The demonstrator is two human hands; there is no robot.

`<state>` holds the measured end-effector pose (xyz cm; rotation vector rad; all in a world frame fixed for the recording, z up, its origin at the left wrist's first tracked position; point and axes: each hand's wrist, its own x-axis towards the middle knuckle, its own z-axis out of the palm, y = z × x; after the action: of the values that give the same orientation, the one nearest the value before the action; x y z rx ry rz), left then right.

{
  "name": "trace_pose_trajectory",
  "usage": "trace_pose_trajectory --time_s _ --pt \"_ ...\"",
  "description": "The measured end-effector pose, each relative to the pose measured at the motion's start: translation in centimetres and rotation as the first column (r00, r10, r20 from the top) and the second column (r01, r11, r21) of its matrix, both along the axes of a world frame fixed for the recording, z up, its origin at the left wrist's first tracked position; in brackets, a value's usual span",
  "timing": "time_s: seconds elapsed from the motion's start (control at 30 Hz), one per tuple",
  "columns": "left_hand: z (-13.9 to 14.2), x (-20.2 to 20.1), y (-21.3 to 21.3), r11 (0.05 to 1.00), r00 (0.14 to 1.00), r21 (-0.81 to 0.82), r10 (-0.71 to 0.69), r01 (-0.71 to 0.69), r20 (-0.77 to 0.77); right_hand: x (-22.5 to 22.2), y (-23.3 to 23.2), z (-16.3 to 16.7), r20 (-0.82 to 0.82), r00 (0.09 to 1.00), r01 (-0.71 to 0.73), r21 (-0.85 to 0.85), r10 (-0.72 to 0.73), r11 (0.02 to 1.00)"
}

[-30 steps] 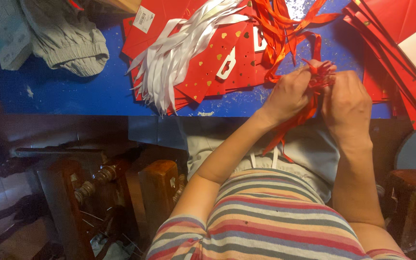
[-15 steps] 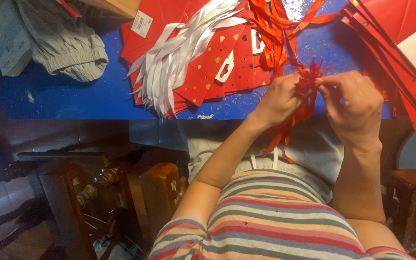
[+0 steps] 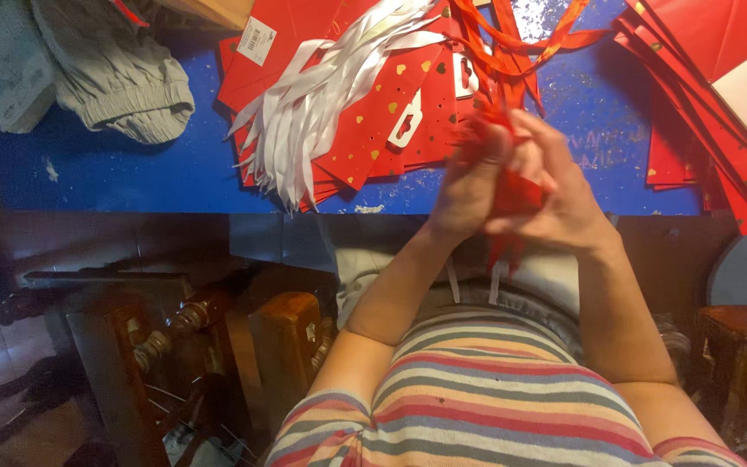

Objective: The person ties red ribbons into bows by hand, gathering and arranging the loops, then places the finished bow into a cardboard box. The person also handles white ribbons and red envelopes on the table.

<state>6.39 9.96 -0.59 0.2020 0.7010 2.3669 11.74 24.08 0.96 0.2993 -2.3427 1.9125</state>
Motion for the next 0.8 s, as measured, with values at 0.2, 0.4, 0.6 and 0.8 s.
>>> trace_pose_trajectory --time_s 0.2,0.4,0.6,0.8 --pt "3.4 -3.2 -4.1 0.969 0.995 0.225 0.103 -0.099 -0.010 -0.4 -0.2 -0.8 0.108 0.987 -0.145 0.333 0.115 0.932" --pt "1.6 -6.2 -8.4 0.761 0.998 0.648 -0.022 -0.026 0.066 -0.5 1.5 -0.1 0.059 0.998 -0.038 0.389 0.017 0.921" --pt "1.3 -7.0 -11.7 0.819 0.972 0.524 0.202 -0.235 0.120 0.0 3.6 0.4 0.135 0.988 0.018 0.414 -0.081 0.910" --pt "2.1 -5.8 -11.4 0.847 0.987 0.508 0.129 -0.158 0.092 -0.5 4.1 1.3 0.179 0.961 0.123 0.412 -0.213 0.903"
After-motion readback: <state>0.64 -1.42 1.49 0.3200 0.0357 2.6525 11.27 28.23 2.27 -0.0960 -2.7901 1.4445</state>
